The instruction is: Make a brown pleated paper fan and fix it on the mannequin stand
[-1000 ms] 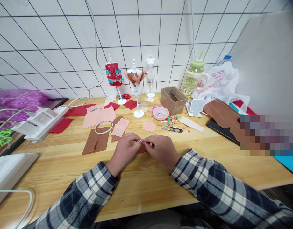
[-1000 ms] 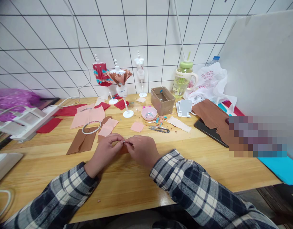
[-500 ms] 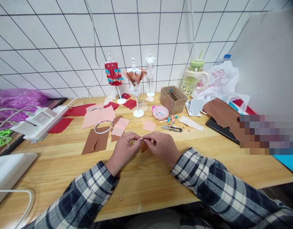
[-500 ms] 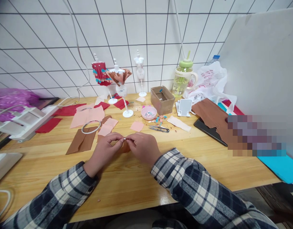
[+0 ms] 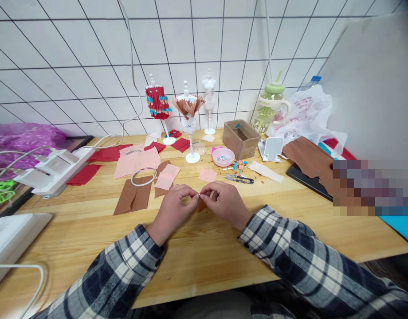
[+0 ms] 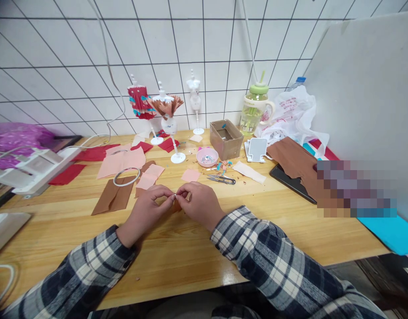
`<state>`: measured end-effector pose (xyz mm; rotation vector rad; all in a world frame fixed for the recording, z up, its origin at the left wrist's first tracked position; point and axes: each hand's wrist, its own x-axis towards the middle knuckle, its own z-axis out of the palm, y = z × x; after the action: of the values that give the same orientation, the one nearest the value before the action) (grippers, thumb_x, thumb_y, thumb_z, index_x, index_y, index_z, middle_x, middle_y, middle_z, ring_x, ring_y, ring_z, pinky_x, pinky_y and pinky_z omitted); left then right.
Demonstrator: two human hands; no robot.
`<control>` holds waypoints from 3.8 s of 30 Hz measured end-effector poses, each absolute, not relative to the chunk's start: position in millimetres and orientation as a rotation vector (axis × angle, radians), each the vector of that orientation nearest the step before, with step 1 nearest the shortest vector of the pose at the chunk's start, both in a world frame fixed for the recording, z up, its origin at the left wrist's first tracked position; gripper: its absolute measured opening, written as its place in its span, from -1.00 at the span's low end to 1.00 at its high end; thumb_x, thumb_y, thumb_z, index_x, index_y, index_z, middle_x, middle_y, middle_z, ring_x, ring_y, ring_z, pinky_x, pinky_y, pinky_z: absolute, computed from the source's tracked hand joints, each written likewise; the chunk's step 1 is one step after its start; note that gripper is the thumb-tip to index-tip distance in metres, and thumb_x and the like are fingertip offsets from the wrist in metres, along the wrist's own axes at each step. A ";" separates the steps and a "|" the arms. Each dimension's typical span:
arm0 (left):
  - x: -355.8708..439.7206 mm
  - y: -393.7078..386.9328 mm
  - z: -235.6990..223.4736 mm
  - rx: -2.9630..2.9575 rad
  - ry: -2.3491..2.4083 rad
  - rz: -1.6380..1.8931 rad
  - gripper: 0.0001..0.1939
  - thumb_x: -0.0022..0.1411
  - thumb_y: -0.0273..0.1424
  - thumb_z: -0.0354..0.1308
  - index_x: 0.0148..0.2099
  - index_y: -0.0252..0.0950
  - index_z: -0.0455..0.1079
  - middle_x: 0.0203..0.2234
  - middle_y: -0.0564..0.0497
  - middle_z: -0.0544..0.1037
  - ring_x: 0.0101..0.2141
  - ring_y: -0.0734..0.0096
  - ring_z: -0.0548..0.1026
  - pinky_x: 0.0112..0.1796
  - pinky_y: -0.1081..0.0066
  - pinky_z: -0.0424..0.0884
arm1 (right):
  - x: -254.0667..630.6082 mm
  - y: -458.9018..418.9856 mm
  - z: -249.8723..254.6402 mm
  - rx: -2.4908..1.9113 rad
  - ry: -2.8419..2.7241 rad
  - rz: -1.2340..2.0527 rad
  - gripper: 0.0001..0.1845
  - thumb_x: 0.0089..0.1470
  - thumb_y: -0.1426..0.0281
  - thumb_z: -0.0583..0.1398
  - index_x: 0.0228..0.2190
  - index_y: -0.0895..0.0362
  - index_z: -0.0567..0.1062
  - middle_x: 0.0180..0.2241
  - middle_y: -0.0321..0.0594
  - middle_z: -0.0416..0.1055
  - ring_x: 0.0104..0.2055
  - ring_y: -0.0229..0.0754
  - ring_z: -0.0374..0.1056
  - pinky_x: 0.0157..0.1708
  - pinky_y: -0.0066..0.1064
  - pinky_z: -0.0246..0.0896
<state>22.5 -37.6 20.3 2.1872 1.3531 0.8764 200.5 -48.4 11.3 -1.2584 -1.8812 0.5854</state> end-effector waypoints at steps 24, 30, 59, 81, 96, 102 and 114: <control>20.0 -37.5 23.0 1.441 1.274 1.057 -0.82 0.09 -0.27 0.22 -0.40 -0.28 0.47 -0.53 0.06 0.52 -0.47 0.42 0.40 -0.38 0.43 0.29 | 198.7 -34.1 8.8 -1.251 -1.340 1.295 -0.92 -0.14 0.36 0.14 -0.52 0.11 0.35 -0.64 -0.47 0.18 -0.61 -0.38 0.03 -0.60 -0.50 -0.10; 19.3 -38.3 18.3 1.016 1.001 1.173 -0.78 0.00 -0.27 0.34 -0.38 -0.30 0.46 -0.52 0.07 0.50 -0.45 0.45 0.39 -0.37 0.47 0.28 | 200.2 -32.2 11.6 -1.299 -1.091 1.467 -0.88 -0.16 0.32 0.14 -0.50 0.10 0.32 -0.69 -0.53 0.13 -0.69 -0.41 -0.02 -0.67 -0.53 -0.18; 19.2 -38.4 16.8 0.933 0.899 0.973 -0.82 0.13 -0.26 0.18 -0.34 -0.26 0.31 -0.50 0.11 0.38 -0.44 0.49 0.38 -0.37 0.49 0.36 | 345.9 48.3 30.0 -1.513 -1.282 -0.388 -0.89 0.05 0.35 0.14 -0.43 0.13 0.43 -0.46 -0.25 0.38 -0.37 -0.17 0.25 -0.26 -0.32 0.11; 17.2 -34.5 11.9 1.347 1.029 0.722 -0.78 0.21 -0.19 0.08 -0.34 -0.25 0.29 -0.57 0.15 0.27 -0.54 0.49 0.18 -0.51 0.48 0.13 | 300.7 29.3 25.3 -1.464 -1.623 -0.127 -0.56 0.17 0.32 0.07 0.04 0.17 0.45 -0.18 -0.01 0.44 -0.07 0.01 0.30 -0.01 -0.14 0.17; 13.5 -29.8 15.3 1.542 1.156 0.866 -0.76 0.22 -0.19 0.07 -0.35 -0.26 0.37 -0.47 0.06 0.44 -0.37 0.35 0.39 -0.31 0.40 0.30 | 219.8 -22.2 12.6 -1.126 -1.191 1.737 -0.46 -0.23 0.34 0.43 -0.16 0.14 0.44 -0.52 -0.43 0.35 -0.50 -0.34 0.34 -0.53 -0.49 0.35; 4.2 -24.3 18.0 1.555 1.187 0.966 -0.78 0.18 -0.28 0.12 -0.15 -0.27 0.38 -0.36 -0.02 0.54 -0.28 0.28 0.49 -0.21 0.34 0.35 | 223.1 -19.4 11.3 -1.291 -1.212 1.654 -0.45 -0.19 0.47 0.38 -0.11 0.09 0.38 -0.57 -0.50 0.30 -0.58 -0.34 0.32 -0.60 -0.46 0.38; 25.2 -50.5 23.6 2.782 0.891 0.276 -0.63 0.28 -0.35 0.10 0.13 -0.21 0.37 0.01 -0.11 0.47 -0.03 0.13 0.39 0.00 0.16 0.31 | 226.6 -20.6 5.5 -1.644 -1.789 1.084 -0.42 -0.03 0.42 0.29 0.05 0.04 0.34 -0.50 -0.40 0.42 -0.53 -0.27 0.36 -0.53 -0.45 0.18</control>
<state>25.2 -50.5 23.6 2.7817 0.8909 0.2755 226.6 -20.6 5.5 -1.6442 -1.7895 1.0844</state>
